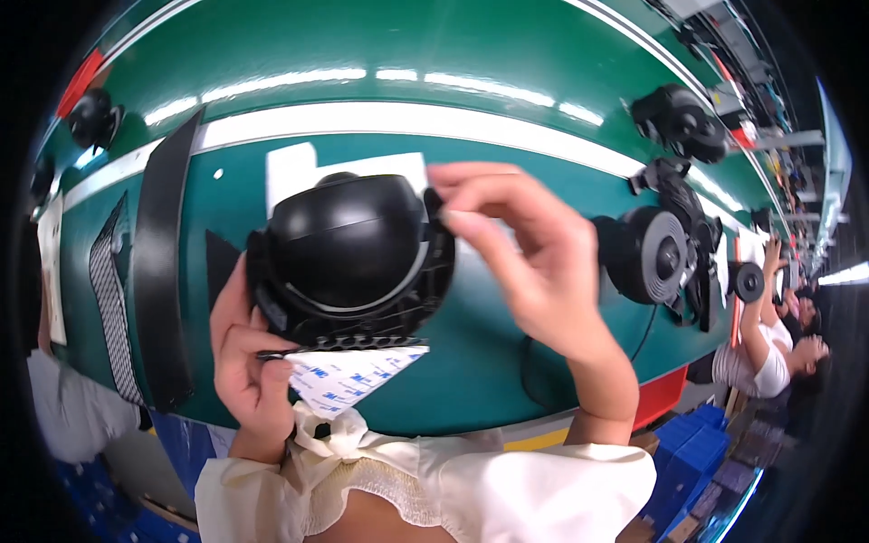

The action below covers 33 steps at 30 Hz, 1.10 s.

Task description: Assembling components of a headset by manually fitting plastic housings and foam padding at a factory workstation.

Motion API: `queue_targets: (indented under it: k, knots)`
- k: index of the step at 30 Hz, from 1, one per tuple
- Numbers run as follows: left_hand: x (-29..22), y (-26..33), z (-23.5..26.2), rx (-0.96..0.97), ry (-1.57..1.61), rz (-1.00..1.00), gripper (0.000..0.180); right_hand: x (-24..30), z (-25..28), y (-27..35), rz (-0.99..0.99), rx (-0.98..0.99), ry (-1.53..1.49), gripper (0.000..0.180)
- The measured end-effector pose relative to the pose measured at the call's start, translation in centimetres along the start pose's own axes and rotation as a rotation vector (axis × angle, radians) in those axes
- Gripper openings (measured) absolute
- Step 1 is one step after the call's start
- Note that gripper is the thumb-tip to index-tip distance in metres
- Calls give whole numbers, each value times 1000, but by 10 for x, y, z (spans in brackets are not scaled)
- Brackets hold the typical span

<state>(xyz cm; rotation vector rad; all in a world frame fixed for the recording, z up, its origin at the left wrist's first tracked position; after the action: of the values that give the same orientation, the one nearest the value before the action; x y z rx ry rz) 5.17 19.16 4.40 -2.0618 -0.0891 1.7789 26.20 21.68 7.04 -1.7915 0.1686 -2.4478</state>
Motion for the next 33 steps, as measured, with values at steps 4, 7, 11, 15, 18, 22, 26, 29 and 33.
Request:
queue_targets:
  k: [4, 7, 11, 15, 18, 22, 26, 29, 33]
  knots:
    - [6, 3, -1, 5, -36, 15, 10, -1, -1, 1, 19, -5, 37, 6]
    - [5, 1, -1, -4, -16, 3, 14, -4, -1, 4, 1, 17, 50, 6]
    - [4, 1, 1, -21, -64, 23, 18, -1, 2, 1, 1, -46, 122, 6]
    - [4, 2, 0, -57, -94, 21, 21, -4, 5, 1, -1, -59, 136, 5]
    - [3, 2, 0, -57, -94, 18, 22, 4, 7, 2, 118, -87, 202, 6]
    - [4, 1, -2, -53, -109, 35, 23, 36, 2, 15, 468, -150, 617, 13]
    - [1, 1, -2, -47, -87, 22, 23, 45, -27, 41, 755, -154, 1118, 33]
    - [1, 1, -3, -31, -101, 18, 22, 47, -25, 40, 691, -76, 1108, 35]
    - [-1, 2, -3, -33, -98, 18, 20, 5, 13, 10, 40, -111, 195, 20]
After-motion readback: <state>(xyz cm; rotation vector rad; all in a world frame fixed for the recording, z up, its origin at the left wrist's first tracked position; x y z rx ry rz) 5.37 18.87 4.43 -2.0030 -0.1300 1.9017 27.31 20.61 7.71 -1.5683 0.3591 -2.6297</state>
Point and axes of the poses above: each hand's wrist, its own y-axis away from the middle knuckle, its own z-axis out of the back of the hand, x = y × z, the point moved 10 cm from there along -y, towards the middle knuckle, and after that the axes turned 8 degrees about y, right-handed, at the moved point
